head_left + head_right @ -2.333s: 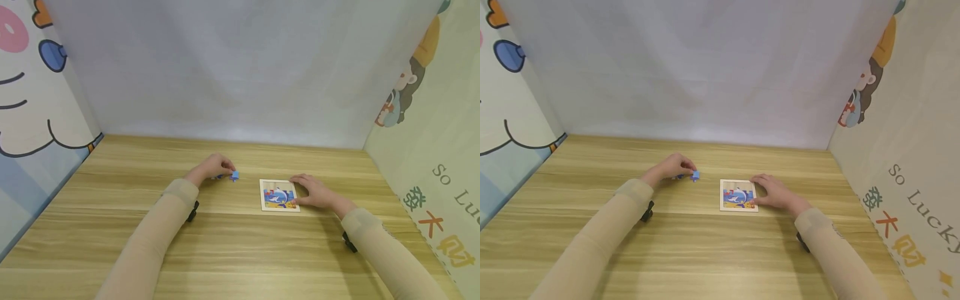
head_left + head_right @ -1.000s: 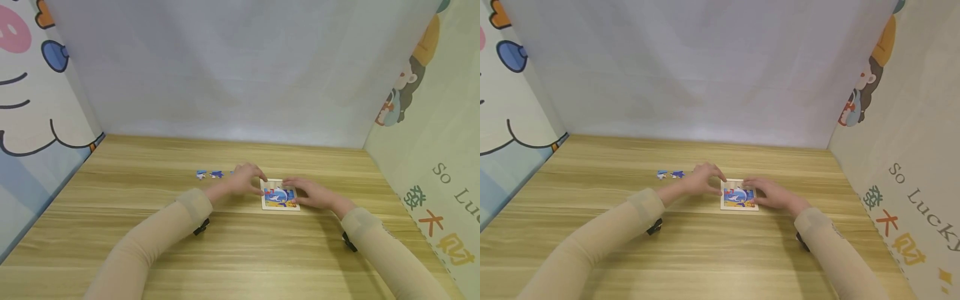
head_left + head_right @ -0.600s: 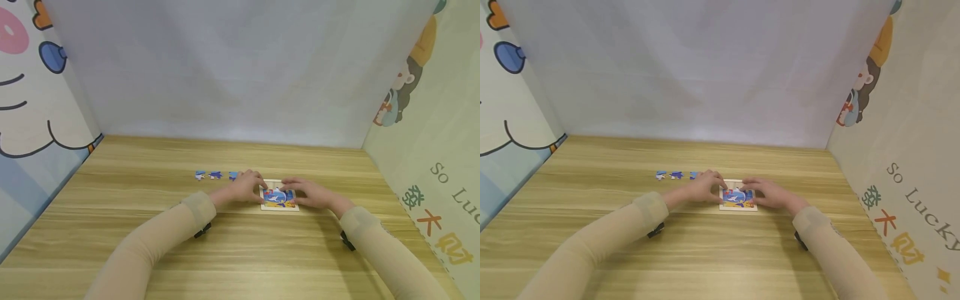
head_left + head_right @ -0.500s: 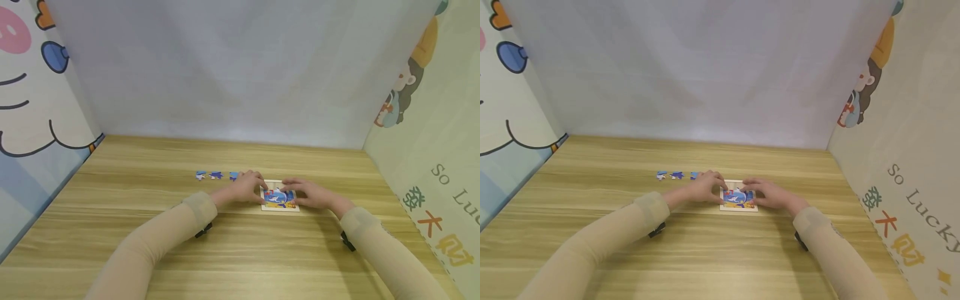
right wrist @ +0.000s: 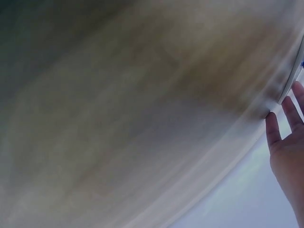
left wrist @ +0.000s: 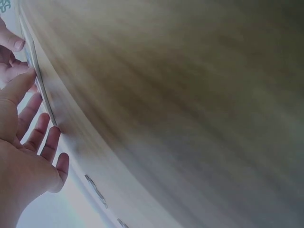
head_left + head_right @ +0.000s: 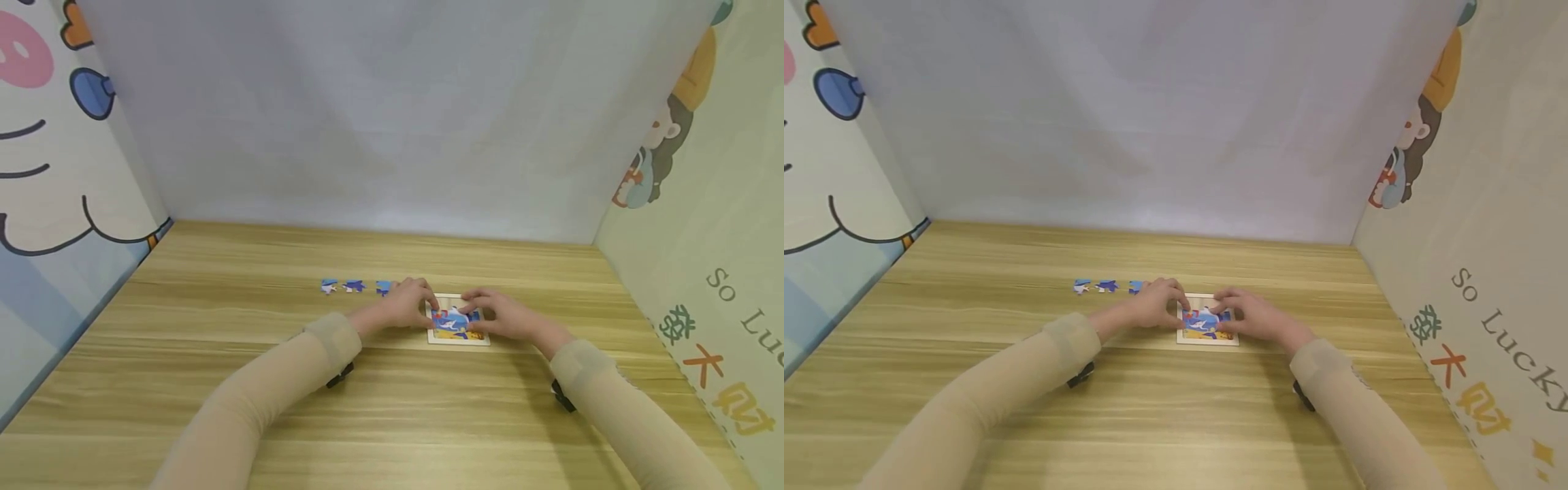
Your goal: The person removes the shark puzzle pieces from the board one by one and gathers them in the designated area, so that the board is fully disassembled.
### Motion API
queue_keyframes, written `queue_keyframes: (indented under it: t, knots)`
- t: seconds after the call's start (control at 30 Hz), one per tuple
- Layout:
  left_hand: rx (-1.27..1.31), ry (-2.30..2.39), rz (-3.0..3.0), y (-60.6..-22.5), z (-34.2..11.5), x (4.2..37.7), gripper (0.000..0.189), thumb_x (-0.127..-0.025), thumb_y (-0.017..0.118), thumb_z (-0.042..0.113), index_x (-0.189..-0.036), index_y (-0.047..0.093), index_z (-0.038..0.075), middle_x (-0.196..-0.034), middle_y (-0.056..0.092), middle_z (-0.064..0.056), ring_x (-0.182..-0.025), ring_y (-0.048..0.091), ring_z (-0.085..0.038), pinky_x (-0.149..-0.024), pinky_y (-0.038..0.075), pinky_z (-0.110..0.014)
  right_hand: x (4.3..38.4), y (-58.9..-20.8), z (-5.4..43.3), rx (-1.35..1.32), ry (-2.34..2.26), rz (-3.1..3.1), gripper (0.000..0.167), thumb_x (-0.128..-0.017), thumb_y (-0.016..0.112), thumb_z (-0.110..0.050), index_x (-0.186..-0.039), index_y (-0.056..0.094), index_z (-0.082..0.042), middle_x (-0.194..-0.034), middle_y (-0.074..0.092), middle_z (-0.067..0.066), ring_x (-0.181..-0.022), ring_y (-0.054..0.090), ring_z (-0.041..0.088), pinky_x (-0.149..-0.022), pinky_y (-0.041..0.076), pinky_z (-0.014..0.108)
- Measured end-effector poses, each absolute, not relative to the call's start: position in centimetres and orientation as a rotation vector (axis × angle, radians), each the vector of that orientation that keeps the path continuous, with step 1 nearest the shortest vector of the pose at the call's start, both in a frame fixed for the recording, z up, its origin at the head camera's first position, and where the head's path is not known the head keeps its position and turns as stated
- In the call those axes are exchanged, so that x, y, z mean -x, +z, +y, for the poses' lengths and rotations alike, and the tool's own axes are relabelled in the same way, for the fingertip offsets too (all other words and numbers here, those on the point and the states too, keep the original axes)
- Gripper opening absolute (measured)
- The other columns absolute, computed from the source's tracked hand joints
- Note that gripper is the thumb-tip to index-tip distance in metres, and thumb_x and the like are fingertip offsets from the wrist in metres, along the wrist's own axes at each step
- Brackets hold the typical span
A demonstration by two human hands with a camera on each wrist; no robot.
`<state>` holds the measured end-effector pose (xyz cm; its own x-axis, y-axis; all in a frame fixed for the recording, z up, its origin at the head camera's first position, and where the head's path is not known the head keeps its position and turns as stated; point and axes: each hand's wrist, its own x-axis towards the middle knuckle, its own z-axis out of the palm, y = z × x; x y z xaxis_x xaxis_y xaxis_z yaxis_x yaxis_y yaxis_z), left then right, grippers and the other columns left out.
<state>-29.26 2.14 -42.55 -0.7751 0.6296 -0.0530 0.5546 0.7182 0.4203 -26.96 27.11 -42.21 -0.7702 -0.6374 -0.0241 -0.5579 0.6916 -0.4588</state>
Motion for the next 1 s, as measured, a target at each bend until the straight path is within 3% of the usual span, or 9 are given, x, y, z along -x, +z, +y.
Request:
queue_keyframes:
  t: [0.57, 0.77, 1.0]
  knots:
    - [-0.954, 0.671, 2.731, -41.9, 2.6, 29.0, 0.029, -0.073, 0.081, 0.028, -0.096, 0.065, 0.021, -0.096, 0.063, 0.009, -0.095, 0.048, -0.014, -0.089, 0.032, -0.037, 27.1, -42.3, 26.8, 0.946, -0.646, 2.754, 0.031, -0.084, 0.072, -0.029, -0.111, 0.068, -0.014, -0.134, 0.05, 0.011, -0.124, 0.045, 0.036, -0.102, 0.034, 0.055]
    - [-0.986, 0.711, 2.698, -41.6, 2.5, 29.1, 0.019, -0.08, 0.076, 0.023, -0.093, 0.064, 0.02, -0.086, 0.065, 0.008, -0.084, 0.052, -0.011, -0.087, 0.036, -0.035, 27.0, -42.1, 26.8, 0.95, -0.656, 2.753, 0.031, -0.084, 0.072, -0.03, -0.11, 0.068, -0.015, -0.134, 0.051, 0.011, -0.124, 0.045, 0.036, -0.102, 0.034, 0.055]
    - [-0.989, 0.877, 2.641, -41.4, 2.3, 29.1, 0.008, -0.086, 0.067, 0.011, -0.092, 0.064, 0.014, -0.083, 0.062, 0.005, -0.078, 0.054, -0.009, -0.074, 0.043, -0.024, 26.8, -42.0, 26.8, 0.987, -0.638, 2.774, 0.031, -0.083, 0.073, -0.028, -0.11, 0.068, -0.013, -0.132, 0.052, 0.012, -0.123, 0.046, 0.035, -0.102, 0.034, 0.054]
